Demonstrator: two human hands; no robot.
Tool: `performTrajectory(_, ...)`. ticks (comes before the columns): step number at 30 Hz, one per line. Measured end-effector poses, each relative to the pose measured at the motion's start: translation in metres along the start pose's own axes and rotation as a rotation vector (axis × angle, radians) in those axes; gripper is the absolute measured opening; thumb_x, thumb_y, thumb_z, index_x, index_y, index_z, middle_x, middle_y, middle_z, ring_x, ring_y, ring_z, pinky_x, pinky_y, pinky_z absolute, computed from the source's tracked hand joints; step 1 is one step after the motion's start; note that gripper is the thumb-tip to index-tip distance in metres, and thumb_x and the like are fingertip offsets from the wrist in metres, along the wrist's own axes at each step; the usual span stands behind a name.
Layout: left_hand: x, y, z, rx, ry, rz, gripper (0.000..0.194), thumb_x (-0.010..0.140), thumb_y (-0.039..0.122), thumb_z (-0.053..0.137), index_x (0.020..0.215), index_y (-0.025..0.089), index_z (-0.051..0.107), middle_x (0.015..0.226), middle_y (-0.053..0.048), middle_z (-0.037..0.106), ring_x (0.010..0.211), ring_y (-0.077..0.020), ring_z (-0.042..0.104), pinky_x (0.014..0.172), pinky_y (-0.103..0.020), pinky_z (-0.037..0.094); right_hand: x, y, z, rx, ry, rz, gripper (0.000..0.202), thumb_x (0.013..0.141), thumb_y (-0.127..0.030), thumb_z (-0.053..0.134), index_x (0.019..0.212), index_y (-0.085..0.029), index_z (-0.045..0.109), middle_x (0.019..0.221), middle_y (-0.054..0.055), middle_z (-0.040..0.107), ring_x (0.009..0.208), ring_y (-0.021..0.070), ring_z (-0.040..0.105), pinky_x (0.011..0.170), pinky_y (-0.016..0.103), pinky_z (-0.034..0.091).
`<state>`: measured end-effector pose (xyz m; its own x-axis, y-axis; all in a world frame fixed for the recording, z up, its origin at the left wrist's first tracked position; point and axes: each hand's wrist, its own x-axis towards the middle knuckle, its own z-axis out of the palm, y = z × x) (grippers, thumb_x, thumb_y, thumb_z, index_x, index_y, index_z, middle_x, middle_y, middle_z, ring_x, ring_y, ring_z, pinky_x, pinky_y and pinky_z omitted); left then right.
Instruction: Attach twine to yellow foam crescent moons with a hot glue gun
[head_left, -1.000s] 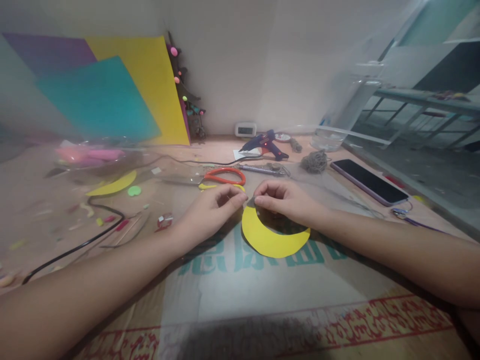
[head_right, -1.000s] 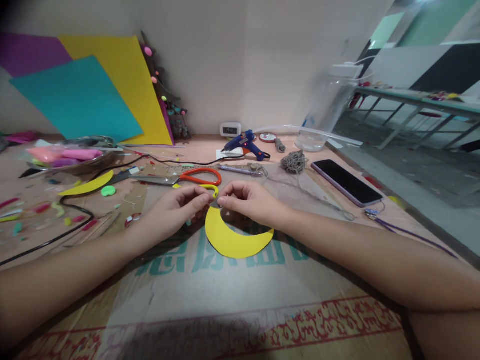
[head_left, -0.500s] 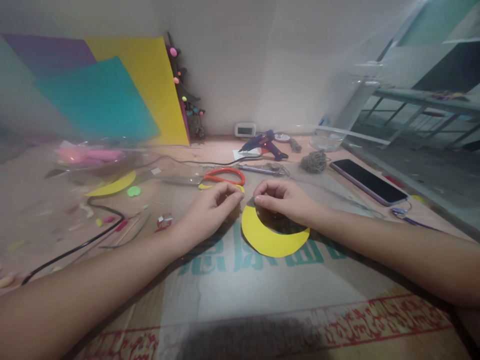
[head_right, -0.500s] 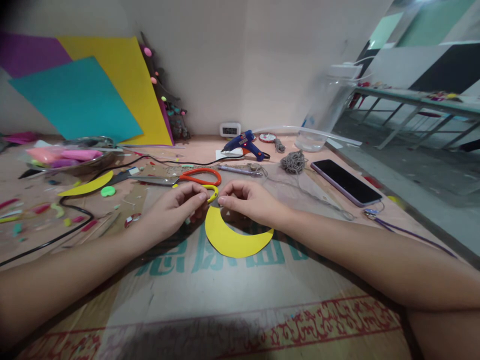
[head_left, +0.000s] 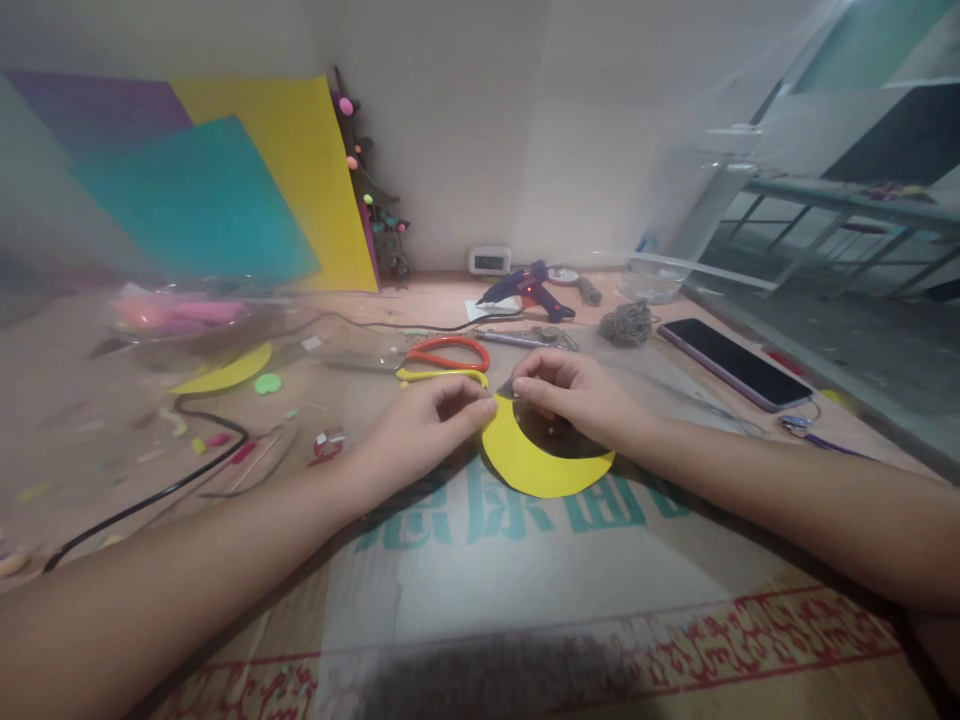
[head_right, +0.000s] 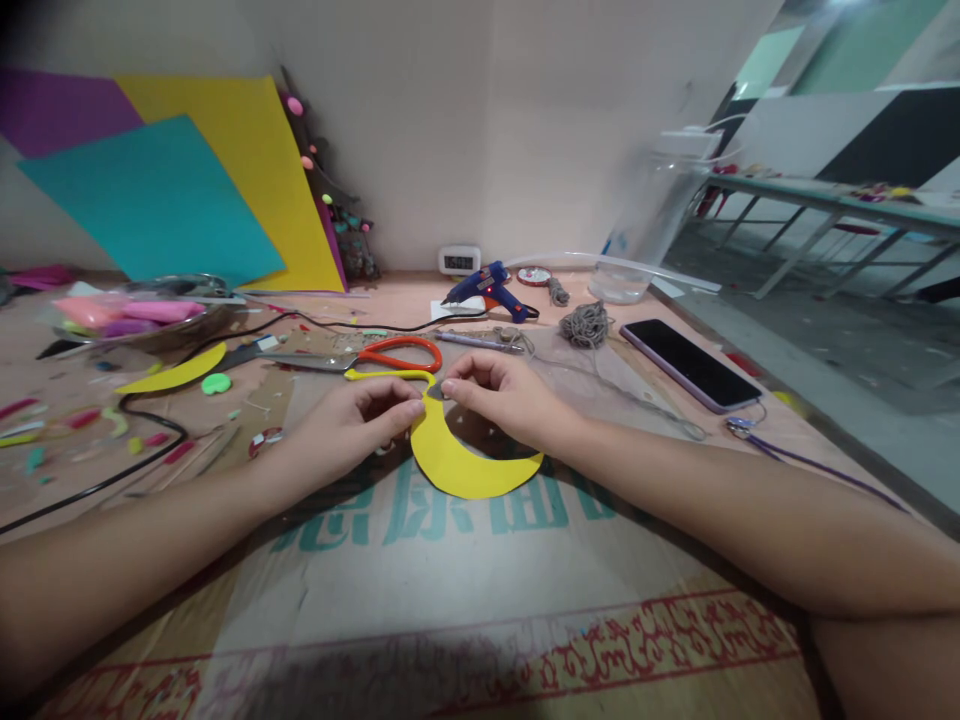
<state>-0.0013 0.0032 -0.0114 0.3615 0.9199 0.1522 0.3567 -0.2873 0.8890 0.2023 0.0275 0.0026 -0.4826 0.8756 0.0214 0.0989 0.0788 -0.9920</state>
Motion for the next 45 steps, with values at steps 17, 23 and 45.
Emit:
performTrajectory(17,0.001,-0.002,-0.001,-0.05,-0.027,-0.002,0.025,0.091,0.037,0.055,0.086,0.015,0.065,0.072,0.001,0.06,0.061,-0.0094,0.048,0.057,-0.021,0.037,0.005,0.009,-0.003,0.064,-0.051,-0.018,0.021,0.079,-0.032,0.07,0.088,-0.018,0.058,0.057,-0.005,0.059,0.042,0.0067,0.048,0.038,0.018,0.034)
performTrajectory(23,0.001,-0.002,-0.001,-0.034,-0.03,-0.006,0.024,0.091,0.037,0.055,0.087,0.015,0.064,0.071,0.001,0.059,0.061,-0.0096,0.047,0.055,-0.02,0.036,0.005,0.012,-0.004,0.061,-0.049,-0.026,0.018,0.08,-0.03,0.069,0.088,-0.018,0.058,0.056,-0.006,0.058,0.042,0.006,0.046,0.038,0.018,0.033)
performTrajectory(45,0.002,-0.005,-0.001,-0.026,-0.026,0.018,0.023,0.091,0.037,0.054,0.087,0.016,0.064,0.071,0.002,0.06,0.06,-0.0099,0.05,0.058,-0.022,0.04,0.004,0.009,-0.005,0.02,-0.074,-0.055,0.024,0.083,-0.039,0.067,0.083,-0.017,0.058,0.052,-0.007,0.048,0.043,0.0059,0.041,0.04,0.019,0.029)
